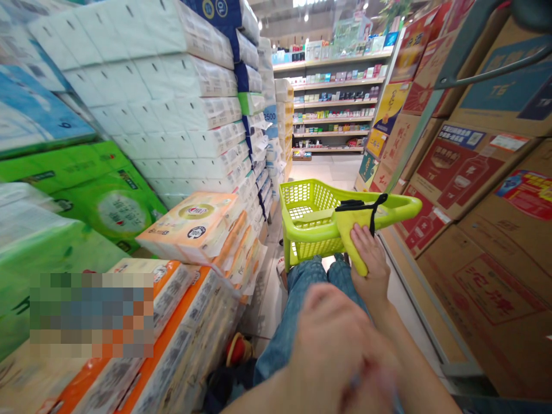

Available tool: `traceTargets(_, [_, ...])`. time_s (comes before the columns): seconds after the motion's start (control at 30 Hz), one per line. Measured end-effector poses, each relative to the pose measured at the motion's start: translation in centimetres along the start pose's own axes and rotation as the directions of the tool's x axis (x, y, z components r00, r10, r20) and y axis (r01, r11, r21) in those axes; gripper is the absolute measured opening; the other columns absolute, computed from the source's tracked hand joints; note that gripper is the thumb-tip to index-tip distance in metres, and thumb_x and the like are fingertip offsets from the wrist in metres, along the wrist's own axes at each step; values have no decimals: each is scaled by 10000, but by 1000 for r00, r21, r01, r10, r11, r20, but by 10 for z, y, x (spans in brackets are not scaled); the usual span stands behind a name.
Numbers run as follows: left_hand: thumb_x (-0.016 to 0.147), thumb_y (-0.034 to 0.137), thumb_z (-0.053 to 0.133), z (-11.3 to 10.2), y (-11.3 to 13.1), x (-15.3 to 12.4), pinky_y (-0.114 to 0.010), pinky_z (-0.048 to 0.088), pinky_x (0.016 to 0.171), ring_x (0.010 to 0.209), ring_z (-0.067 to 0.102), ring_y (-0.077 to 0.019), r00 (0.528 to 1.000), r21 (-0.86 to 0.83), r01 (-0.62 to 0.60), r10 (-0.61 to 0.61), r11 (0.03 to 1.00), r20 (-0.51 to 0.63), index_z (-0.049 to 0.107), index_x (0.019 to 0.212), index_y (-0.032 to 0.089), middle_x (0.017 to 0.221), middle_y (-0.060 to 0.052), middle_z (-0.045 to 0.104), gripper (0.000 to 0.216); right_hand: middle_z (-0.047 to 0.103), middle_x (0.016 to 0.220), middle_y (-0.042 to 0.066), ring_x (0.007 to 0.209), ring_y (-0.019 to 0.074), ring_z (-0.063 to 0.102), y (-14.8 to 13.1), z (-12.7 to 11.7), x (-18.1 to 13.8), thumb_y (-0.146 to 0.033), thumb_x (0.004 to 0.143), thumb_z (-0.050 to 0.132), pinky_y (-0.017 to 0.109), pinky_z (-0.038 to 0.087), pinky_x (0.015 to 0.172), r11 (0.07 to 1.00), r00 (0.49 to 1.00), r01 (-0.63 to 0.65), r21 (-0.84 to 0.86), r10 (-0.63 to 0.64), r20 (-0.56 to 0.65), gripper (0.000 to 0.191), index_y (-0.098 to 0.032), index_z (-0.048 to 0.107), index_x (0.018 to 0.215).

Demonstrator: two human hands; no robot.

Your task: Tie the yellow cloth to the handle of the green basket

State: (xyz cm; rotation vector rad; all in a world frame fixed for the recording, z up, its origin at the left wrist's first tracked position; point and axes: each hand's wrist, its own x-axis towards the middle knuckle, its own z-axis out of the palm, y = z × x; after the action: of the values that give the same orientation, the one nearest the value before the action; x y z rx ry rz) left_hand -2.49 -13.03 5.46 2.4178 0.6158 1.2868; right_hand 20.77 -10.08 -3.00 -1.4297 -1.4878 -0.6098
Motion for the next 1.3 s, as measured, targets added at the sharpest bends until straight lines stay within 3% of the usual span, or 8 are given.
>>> traceTargets(0.1, [957, 233, 473, 33, -54, 29, -440, 504, 920, 1021, 635, -225, 975, 167, 61, -23, 984, -221, 592, 1102, 233, 996, -78, 683, 188, 501, 1500, 89, 1417, 232, 428, 1, -11, 5, -36, 813, 437, 480, 308, 1180, 999, 996, 4, -35, -1, 86, 759, -254, 332, 1533])
traceTargets(0.2, [921, 137, 446, 53, -98, 38, -475, 355, 1149, 1465, 322, -263, 997, 396, 27, 7, 918, -83, 262, 1502, 104, 1518, -194, 430, 611, 486, 1511, 95, 1407, 233, 442, -7, -12, 10, -40, 795, 438, 513, 244, 1196, 992, 991, -78, -102, 88, 102, 809, -259, 268, 1554])
traceTargets(0.33, [898, 95, 435, 71, -124, 27, -445, 327, 1184, 1523, 163, -255, 999, 564, -49, 42, 824, 25, 92, 1560, 63, 1611, -197, 270, 745, 403, 1564, 98, 1468, 247, 336, -40, 9, 9, -19, 778, 397, 582, 86, 1218, 980, 980, -166, -111, 176, 89, 820, -247, 266, 1555])
traceTargets(0.6, [935, 76, 379, 96, -139, 21, -441, 350, 1178, 1504, 210, -249, 996, 672, 23, 38, 741, -77, 44, 1570, 79, 1603, -197, 272, 718, 497, 1500, 100, 1432, 202, 401, -41, 15, 6, -1, 797, 401, 513, 47, 1241, 983, 949, 182, -29, -168, 266, 798, -218, 266, 1553])
traceTargets(0.73, [933, 88, 411, 98, -137, 22, -448, 348, 1178, 1503, 206, -254, 996, 662, 37, 28, 749, -87, 7, 1570, 78, 1599, -201, 272, 754, 503, 1495, 99, 1415, 234, 429, -7, -3, 8, -21, 781, 428, 576, 29, 1222, 988, 989, 40, -149, -18, 145, 802, -256, 306, 1538])
traceTargets(0.87, [929, 82, 418, 101, -133, 22, -464, 360, 1169, 1508, 182, -266, 995, 662, 52, 18, 748, -99, -33, 1563, 59, 1595, -214, 266, 778, 447, 1535, 106, 1455, 246, 361, -27, 7, 4, -28, 761, 408, 590, 69, 1218, 979, 988, -147, -143, 153, 31, 819, -243, 297, 1543])
traceTargets(1.1, [943, 87, 394, 99, -136, 21, -437, 344, 1183, 1499, 229, -242, 992, 659, 79, 4, 748, -124, 15, 1570, 74, 1601, -193, 274, 732, 510, 1492, 76, 1425, 196, 413, -50, 8, 8, 0, 757, 391, 511, 50, 1242, 990, 947, 143, 8, -139, 290, 793, -225, 349, 1517])
traceTargets(1.3, [948, 102, 396, 98, -129, 23, -467, 353, 1174, 1502, 216, -263, 994, 640, 75, -4, 764, -112, 6, 1571, 84, 1601, -198, 271, 735, 574, 1436, 66, 1382, 235, 474, -8, -16, 43, -38, 737, 457, 544, 101, 1225, 989, 988, -24, -147, 46, 145, 719, -236, 481, 1427])
